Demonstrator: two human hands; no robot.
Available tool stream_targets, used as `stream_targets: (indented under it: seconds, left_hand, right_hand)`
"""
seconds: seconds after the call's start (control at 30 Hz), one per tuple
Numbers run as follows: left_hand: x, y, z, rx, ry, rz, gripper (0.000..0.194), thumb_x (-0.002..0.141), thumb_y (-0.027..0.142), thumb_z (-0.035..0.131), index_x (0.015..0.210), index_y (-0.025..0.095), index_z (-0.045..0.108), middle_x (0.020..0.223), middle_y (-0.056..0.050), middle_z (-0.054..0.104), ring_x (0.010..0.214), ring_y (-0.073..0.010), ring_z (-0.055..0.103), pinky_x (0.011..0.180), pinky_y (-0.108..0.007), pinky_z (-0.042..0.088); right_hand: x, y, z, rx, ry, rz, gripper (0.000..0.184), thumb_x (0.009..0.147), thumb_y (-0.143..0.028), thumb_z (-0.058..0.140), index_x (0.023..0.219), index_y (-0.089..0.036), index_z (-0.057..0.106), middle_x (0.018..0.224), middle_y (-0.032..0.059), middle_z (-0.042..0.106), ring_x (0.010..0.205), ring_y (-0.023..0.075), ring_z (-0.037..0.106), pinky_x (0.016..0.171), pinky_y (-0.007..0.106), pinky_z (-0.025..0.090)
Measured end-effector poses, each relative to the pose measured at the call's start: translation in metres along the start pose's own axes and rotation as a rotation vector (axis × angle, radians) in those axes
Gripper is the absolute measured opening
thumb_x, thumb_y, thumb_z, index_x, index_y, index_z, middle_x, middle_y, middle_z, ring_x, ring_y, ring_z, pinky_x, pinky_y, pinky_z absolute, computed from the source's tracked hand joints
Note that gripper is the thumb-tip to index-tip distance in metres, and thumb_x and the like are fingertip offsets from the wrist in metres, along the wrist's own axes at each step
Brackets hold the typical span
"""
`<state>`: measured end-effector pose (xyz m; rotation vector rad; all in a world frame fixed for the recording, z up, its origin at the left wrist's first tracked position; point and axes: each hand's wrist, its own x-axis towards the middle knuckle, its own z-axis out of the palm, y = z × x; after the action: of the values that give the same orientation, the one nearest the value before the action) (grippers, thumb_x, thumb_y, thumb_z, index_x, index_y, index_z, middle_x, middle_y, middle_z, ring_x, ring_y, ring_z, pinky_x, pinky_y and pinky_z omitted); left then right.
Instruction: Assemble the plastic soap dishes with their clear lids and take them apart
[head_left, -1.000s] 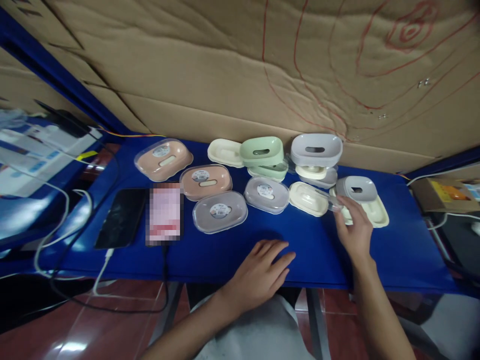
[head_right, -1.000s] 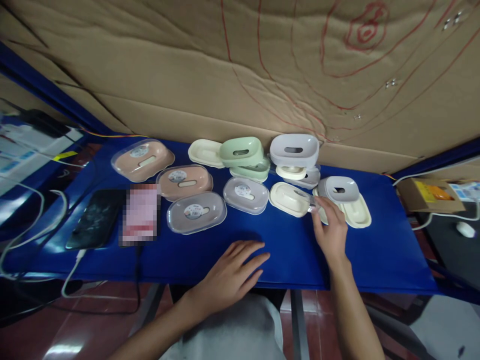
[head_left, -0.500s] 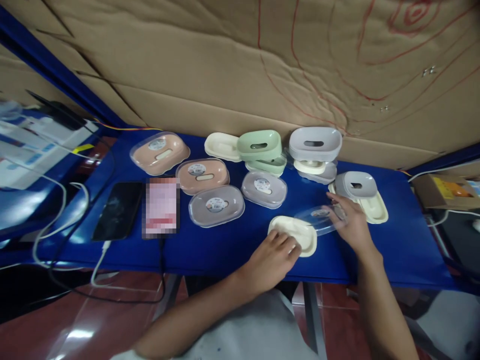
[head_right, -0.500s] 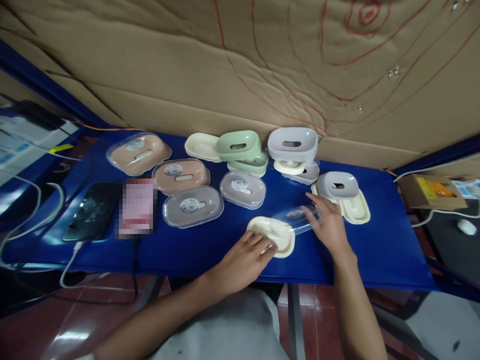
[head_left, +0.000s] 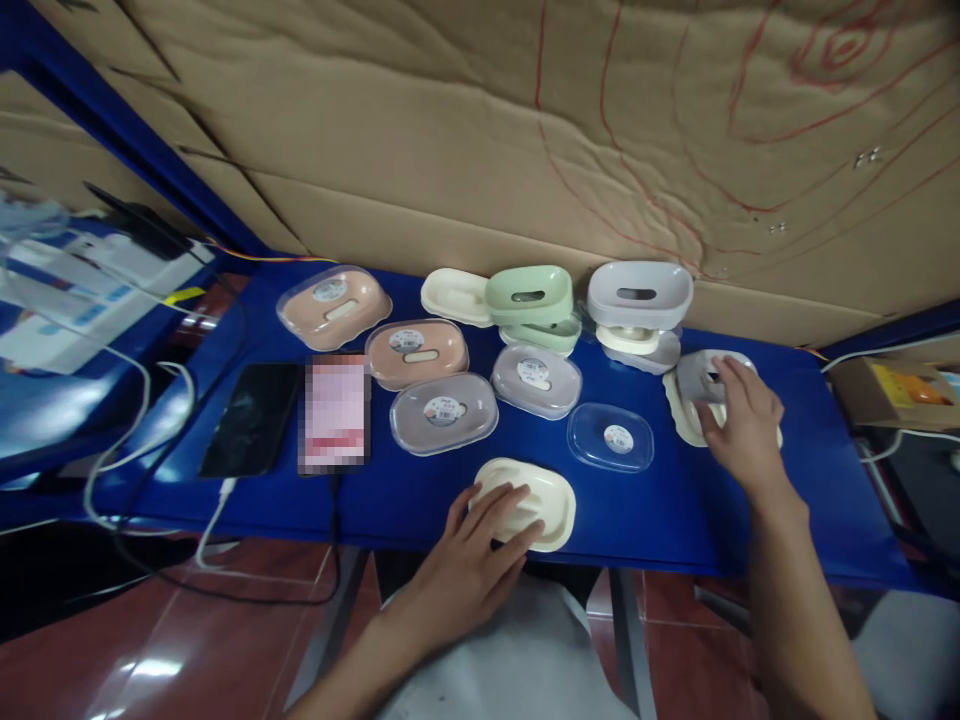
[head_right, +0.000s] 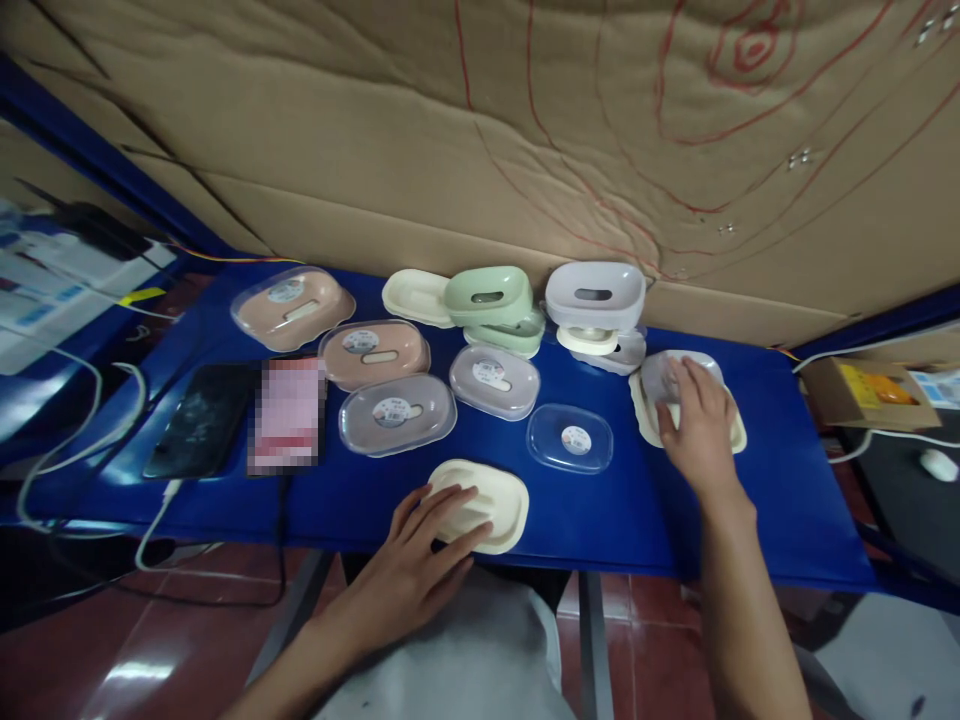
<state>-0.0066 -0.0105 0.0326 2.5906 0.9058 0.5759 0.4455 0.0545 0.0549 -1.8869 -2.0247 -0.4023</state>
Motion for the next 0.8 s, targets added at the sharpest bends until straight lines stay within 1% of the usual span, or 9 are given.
stream_targets:
  seconds: [0.1,0.17,0.27,0.4,0.5,0.57,0.67,0.73,0.8]
  left_hand:
    - [0.0,-0.011,-0.005,-0.019,0.019,-0.015,0.031,0.107,0.018,0.056,0.136,0.021,0.064,0.154,-0.017,0.058,0.146,-0.0328,0.053,0.116,-0.058,0.042]
    - [0.0,-0.018,-0.009,-0.03,0.04,-0.009,0.018,0.107,0.022,0.06,0.124,0.02,0.067,0.144,-0.016,0.066,0.134,-0.0307,0.062,0.109,-0.052,0.048]
    - [-0.001,-0.025,-0.016,-0.055,0.141,-0.06,0.01,0.107,0.029,0.065,0.113,0.021,0.068,0.136,-0.012,0.071,0.12,-0.028,0.069,0.099,-0.047,0.051]
    - [0.001,-0.024,-0.02,-0.122,0.321,-0.173,0.01,0.107,0.033,0.065,0.107,0.023,0.066,0.13,-0.01,0.075,0.119,-0.0255,0.071,0.096,-0.042,0.052]
    - [-0.001,-0.024,-0.019,-0.094,0.357,-0.213,0.01,0.107,0.033,0.065,0.106,0.023,0.065,0.129,-0.01,0.075,0.119,-0.0249,0.071,0.095,-0.041,0.053]
    - [-0.006,-0.026,-0.018,-0.036,0.309,-0.217,0.009,0.106,0.031,0.067,0.104,0.022,0.066,0.132,-0.01,0.075,0.116,-0.0256,0.072,0.096,-0.043,0.052]
    - [-0.017,-0.029,-0.019,0.031,0.179,-0.186,0.005,0.106,0.025,0.065,0.108,0.021,0.068,0.138,-0.011,0.072,0.12,-0.028,0.071,0.102,-0.048,0.052]
    - [-0.024,-0.03,-0.021,0.02,0.094,-0.15,0.016,0.106,0.021,0.061,0.121,0.021,0.067,0.146,-0.012,0.068,0.128,-0.0288,0.067,0.106,-0.05,0.052]
    - [-0.029,-0.03,-0.021,-0.017,0.05,-0.124,0.032,0.105,0.018,0.058,0.136,0.022,0.062,0.155,-0.014,0.06,0.136,-0.0289,0.063,0.109,-0.05,0.054]
  right_hand:
    - [0.004,0.018,-0.001,-0.118,0.068,0.029,0.039,0.108,-0.041,0.052,0.132,-0.018,0.071,0.123,0.0176,0.078,0.118,0.0336,0.07,0.111,0.057,0.038]
    - [-0.003,0.003,-0.009,-0.139,0.136,-0.011,0.032,0.109,-0.037,0.054,0.124,-0.018,0.074,0.11,0.0138,0.081,0.102,0.0275,0.074,0.106,0.05,0.041]
    - [-0.032,-0.062,-0.025,-0.128,0.238,-0.088,0.031,0.104,-0.029,0.066,0.134,-0.02,0.07,0.111,0.0111,0.08,0.098,0.0251,0.073,0.1,0.044,0.044]
    - [-0.08,-0.169,-0.037,0.197,0.063,-0.26,0.058,0.099,-0.017,0.071,0.153,-0.033,0.058,0.106,0.0042,0.08,0.098,0.0231,0.075,0.101,0.042,0.047]
    - [-0.096,-0.211,-0.031,0.35,-0.024,-0.238,0.066,0.102,-0.014,0.066,0.161,-0.037,0.048,0.105,0.0019,0.08,0.096,0.023,0.077,0.102,0.044,0.048]
    - [-0.097,-0.212,-0.027,0.346,-0.06,-0.197,0.067,0.103,-0.017,0.065,0.164,-0.036,0.045,0.115,0.004,0.081,0.103,0.0252,0.077,0.106,0.046,0.046]
    - [-0.094,-0.191,-0.025,0.268,-0.167,-0.196,0.066,0.104,-0.024,0.065,0.165,-0.037,0.042,0.139,0.0074,0.074,0.124,0.0305,0.072,0.117,0.054,0.038]
    - [-0.094,-0.176,-0.028,0.235,-0.214,-0.226,0.066,0.105,-0.021,0.062,0.164,-0.039,0.042,0.147,0.0064,0.069,0.131,0.0316,0.069,0.12,0.057,0.034]
    - [-0.095,-0.17,-0.031,0.241,-0.19,-0.238,0.067,0.104,-0.015,0.059,0.164,-0.039,0.042,0.147,0.0063,0.069,0.129,0.0307,0.07,0.116,0.056,0.038]
